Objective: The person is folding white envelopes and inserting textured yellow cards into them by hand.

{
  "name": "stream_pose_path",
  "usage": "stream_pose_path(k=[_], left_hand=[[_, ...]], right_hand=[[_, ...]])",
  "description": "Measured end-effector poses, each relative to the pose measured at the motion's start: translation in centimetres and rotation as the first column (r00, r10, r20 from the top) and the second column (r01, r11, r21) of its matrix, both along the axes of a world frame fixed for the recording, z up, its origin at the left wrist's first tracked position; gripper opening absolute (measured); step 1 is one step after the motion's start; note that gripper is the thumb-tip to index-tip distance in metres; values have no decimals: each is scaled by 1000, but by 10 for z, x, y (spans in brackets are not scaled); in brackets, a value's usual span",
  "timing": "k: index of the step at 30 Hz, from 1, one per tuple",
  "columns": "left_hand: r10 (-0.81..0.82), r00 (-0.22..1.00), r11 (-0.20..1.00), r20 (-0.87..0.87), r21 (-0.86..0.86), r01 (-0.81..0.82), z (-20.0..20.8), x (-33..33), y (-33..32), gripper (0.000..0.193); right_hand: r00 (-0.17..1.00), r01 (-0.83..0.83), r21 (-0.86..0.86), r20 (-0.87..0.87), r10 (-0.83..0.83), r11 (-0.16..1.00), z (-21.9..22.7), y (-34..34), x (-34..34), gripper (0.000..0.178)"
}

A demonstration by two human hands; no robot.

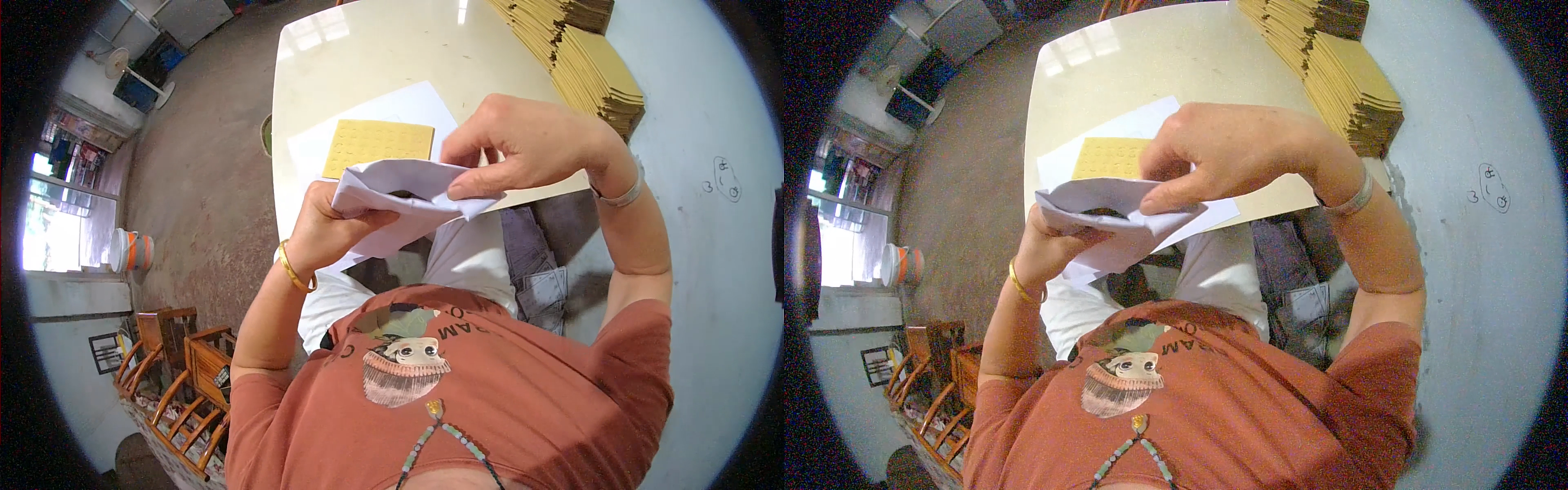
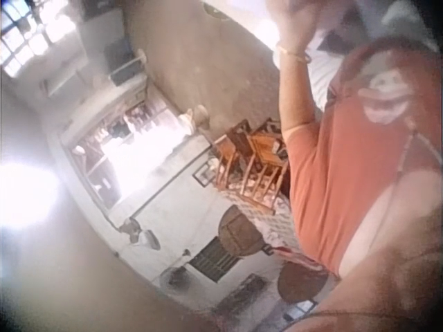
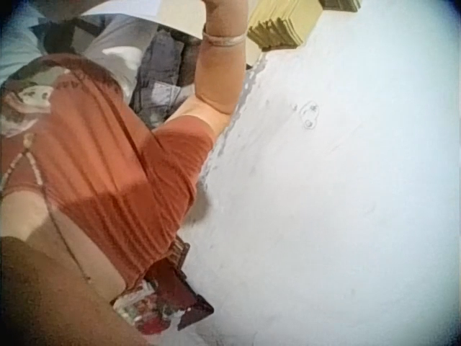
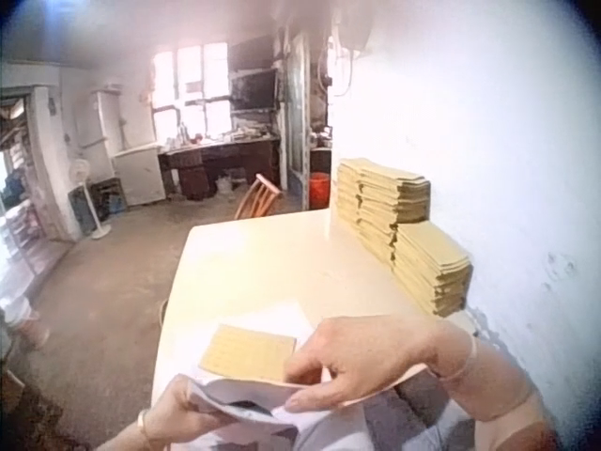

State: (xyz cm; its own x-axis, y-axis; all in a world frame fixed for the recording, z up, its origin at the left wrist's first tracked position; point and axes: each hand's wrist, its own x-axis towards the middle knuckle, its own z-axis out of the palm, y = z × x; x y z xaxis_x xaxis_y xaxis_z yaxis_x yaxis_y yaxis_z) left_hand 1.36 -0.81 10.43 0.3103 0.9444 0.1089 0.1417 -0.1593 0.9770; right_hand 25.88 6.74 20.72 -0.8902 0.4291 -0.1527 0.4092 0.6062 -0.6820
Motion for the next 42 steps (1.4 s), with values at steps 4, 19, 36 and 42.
stream_pose_path(k=[4, 19, 36, 42], left_hand=[[-68, 992, 997, -104, -54, 63, -6, 0, 3, 15], [-210, 968, 946, -138, -278, 166, -7, -11, 3, 24], [-142, 990, 891, -8, -438, 124, -6, -22, -6, 23], [-31, 999, 891, 19, -453, 37, -11, -19, -6, 23]], right_hand=[[958, -67, 34, 283, 54, 997, -5, -5, -5, 28], [983, -72, 42, 171, 64, 997, -33, -14, -5, 23], [998, 4, -473, -52, -33, 881, -54, -12, -6, 28], [926, 195, -349, -242, -289, 917, -63, -17, -20, 29]])
